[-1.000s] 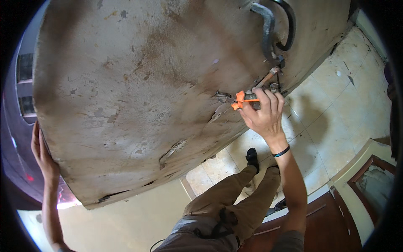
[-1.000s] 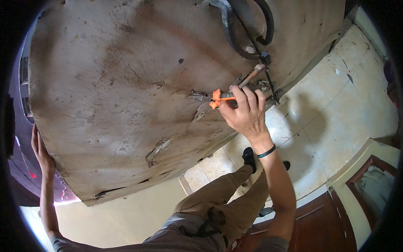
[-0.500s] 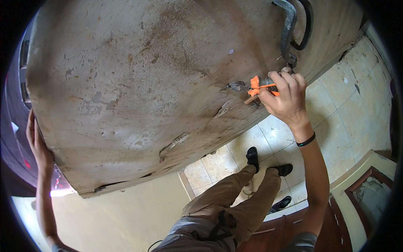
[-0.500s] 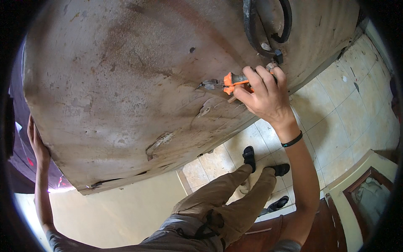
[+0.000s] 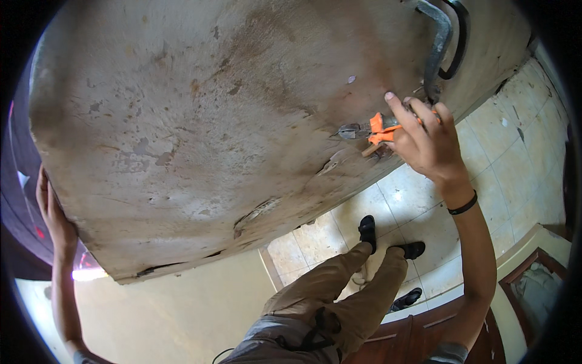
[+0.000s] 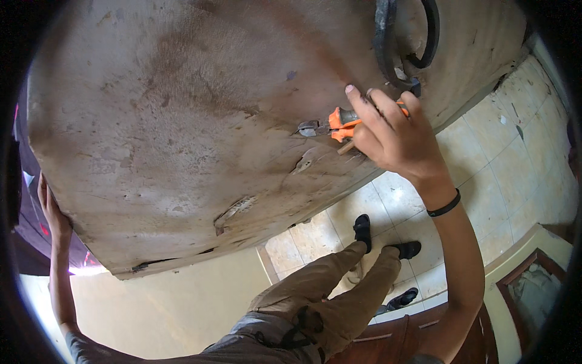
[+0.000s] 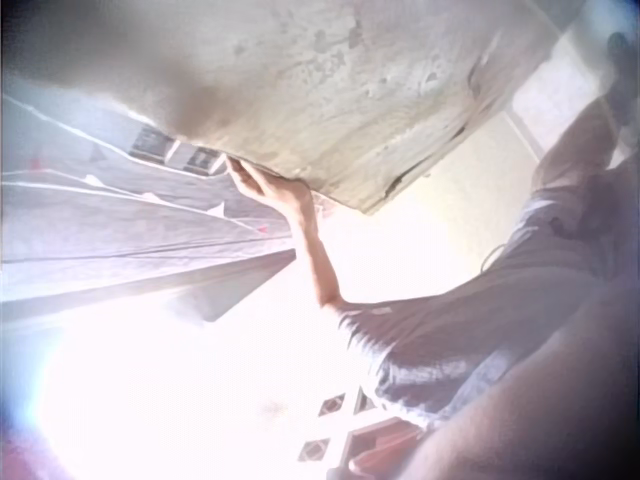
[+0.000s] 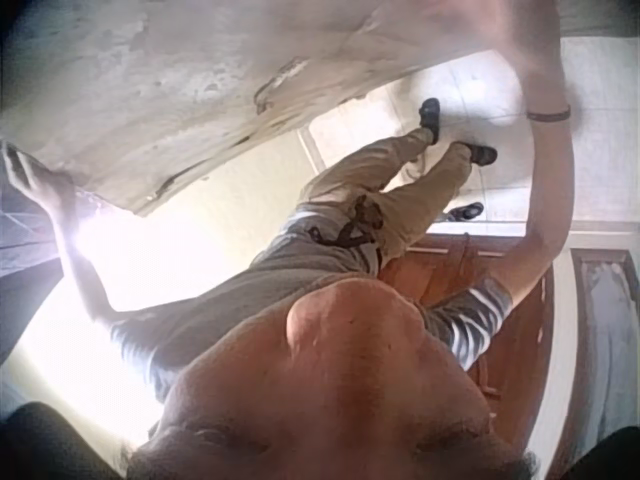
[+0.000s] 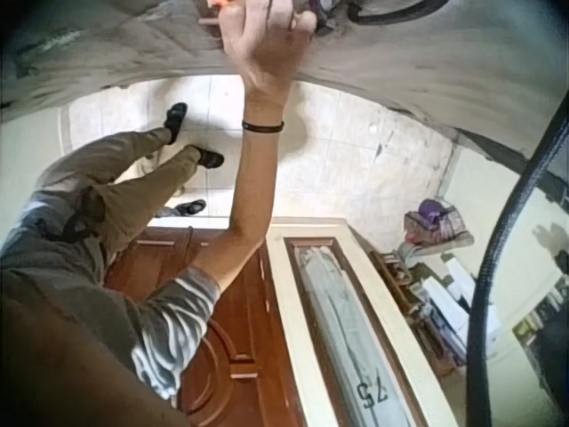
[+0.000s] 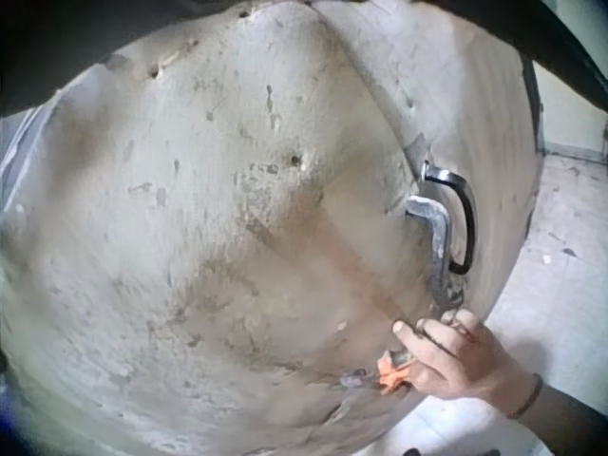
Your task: The person uses pliers to pull out and remove pieces of wire from the frame of a wooden gate, then pulls away a loose piece of sheet material from the same gate.
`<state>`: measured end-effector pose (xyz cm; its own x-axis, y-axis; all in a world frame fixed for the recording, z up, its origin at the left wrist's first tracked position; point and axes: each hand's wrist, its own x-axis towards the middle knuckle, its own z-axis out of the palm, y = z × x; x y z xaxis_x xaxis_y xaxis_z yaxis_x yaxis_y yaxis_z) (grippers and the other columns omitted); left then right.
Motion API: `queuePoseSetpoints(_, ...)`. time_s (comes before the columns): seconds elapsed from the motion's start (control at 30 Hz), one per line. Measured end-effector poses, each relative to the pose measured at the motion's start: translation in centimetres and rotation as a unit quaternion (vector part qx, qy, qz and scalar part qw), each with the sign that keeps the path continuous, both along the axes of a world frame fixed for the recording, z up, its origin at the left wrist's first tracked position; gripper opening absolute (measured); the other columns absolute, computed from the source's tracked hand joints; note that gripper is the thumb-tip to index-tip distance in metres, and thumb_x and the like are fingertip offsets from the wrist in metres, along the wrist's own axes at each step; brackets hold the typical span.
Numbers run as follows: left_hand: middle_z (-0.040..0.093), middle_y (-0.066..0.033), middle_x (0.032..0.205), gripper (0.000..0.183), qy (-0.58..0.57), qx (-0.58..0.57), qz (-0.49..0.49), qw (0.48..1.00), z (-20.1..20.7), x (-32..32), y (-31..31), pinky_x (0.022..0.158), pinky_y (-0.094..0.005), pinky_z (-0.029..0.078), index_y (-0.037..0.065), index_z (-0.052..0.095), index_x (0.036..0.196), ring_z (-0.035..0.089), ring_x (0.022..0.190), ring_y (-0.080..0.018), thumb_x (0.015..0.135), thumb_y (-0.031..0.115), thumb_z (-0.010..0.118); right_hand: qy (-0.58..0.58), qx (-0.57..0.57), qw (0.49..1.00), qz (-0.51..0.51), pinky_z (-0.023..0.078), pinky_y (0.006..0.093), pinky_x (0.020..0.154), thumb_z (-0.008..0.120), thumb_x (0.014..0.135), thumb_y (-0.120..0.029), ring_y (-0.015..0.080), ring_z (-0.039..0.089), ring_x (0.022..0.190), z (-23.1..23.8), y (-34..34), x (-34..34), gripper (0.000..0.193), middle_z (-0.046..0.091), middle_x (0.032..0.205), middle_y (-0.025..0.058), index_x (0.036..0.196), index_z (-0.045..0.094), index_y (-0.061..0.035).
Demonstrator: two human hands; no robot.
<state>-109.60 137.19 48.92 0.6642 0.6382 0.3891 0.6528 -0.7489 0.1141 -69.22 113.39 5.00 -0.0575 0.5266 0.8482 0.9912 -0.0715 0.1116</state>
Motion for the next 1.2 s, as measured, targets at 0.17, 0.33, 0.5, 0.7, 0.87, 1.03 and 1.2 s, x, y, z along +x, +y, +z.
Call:
queuePoseSetpoints(0.17,0.045,-0.0183,0.156,0.044,0.001,-0.001,0.000,1.000,-0.1,-0.4,0.2,0.120,-0.0361,0.035,-0.006,0.045,0.151,0.046,0.143,-0.0262,0.113,0.014,0.043,-0.036,0.031,0.997,-0.066,0.044,0.0405,0.090,0.074,0.084,-0.009,0.0266,0.058,0.111,-1.0,1.0,0.3,0.045,0.065,0.127,0.0137,0.114,0.043,-0.0202)
queuePoseSetpoints(0.33,0.046,-0.0182,0.155,0.044,0.004,-0.001,0.004,1.000,0.1,-0.8,0.1,0.120,-0.0361,0.035,-0.006,0.045,0.151,0.047,0.143,-0.0264,0.113,0.014,0.043,0.041,-0.003,0.993,-0.110,0.044,0.0410,0.088,0.076,0.080,-0.009,0.0285,0.056,0.103,-0.5,1.8,-1.1,0.052,0.061,0.115,0.0121,0.116,0.041,-0.0198)
queuePoseSetpoints(0.5,0.046,-0.0180,0.154,0.044,0.005,-0.004,0.006,1.000,0.3,-1.2,0.5,0.119,-0.0361,0.036,-0.006,0.045,0.151,0.047,0.143,-0.0265,0.113,0.015,0.042,0.057,0.007,0.989,-0.133,0.044,0.0396,0.084,0.076,0.079,-0.008,0.0259,0.053,0.089,-0.7,2.6,-1.5,0.052,0.055,0.100,0.0076,0.117,0.042,-0.0190)
queuePoseSetpoints(0.7,0.047,-0.0178,0.154,0.044,0.010,-0.001,0.007,1.000,0.7,-1.5,0.3,0.119,-0.0361,0.036,-0.006,0.045,0.151,0.047,0.142,-0.0267,0.113,0.015,0.042,0.113,-0.078,0.987,-0.086,0.042,0.0393,0.073,0.073,0.080,-0.007,0.0239,0.048,0.077,-1.0,2.6,-1.6,0.039,0.047,0.087,0.0053,0.110,0.049,-0.0143)
queuePoseSetpoints(0.87,0.048,-0.0176,0.153,0.044,0.010,-0.004,0.005,1.000,0.6,-1.6,0.8,0.119,-0.0361,0.036,-0.006,0.046,0.151,0.048,0.142,-0.0268,0.113,0.015,0.041,0.168,-0.100,0.978,-0.075,0.045,0.0391,0.070,0.076,0.078,-0.011,0.0256,0.053,0.077,-1.1,2.3,-3.1,0.035,0.050,0.086,0.0068,0.102,0.050,-0.0118)
queuePoseSetpoints(1.03,0.048,-0.0175,0.153,0.044,0.008,-0.001,0.004,1.000,0.6,-2.0,0.5,0.119,-0.0360,0.036,-0.006,0.046,0.151,0.048,0.142,-0.0270,0.113,0.015,0.041,0.431,-0.116,0.894,-0.046,0.054,0.0461,0.068,0.081,0.077,-0.018,0.0360,0.066,0.079,-1.7,2.7,-8.3,0.041,0.061,0.085,0.0132,0.100,0.049,-0.0087)
queuePoseSetpoints(1.2,0.049,-0.0173,0.152,0.044,0.010,-0.001,-0.004,1.000,0.6,-1.4,0.6,0.119,-0.0360,0.036,-0.006,0.046,0.151,0.048,0.141,-0.0272,0.113,0.015,0.041,0.716,-0.033,0.687,0.117,0.047,0.0428,0.054,0.067,0.084,-0.009,0.0286,0.060,0.058,-2.4,3.5,-13.2,0.026,0.056,0.073,0.0076,0.102,0.049,-0.0063)
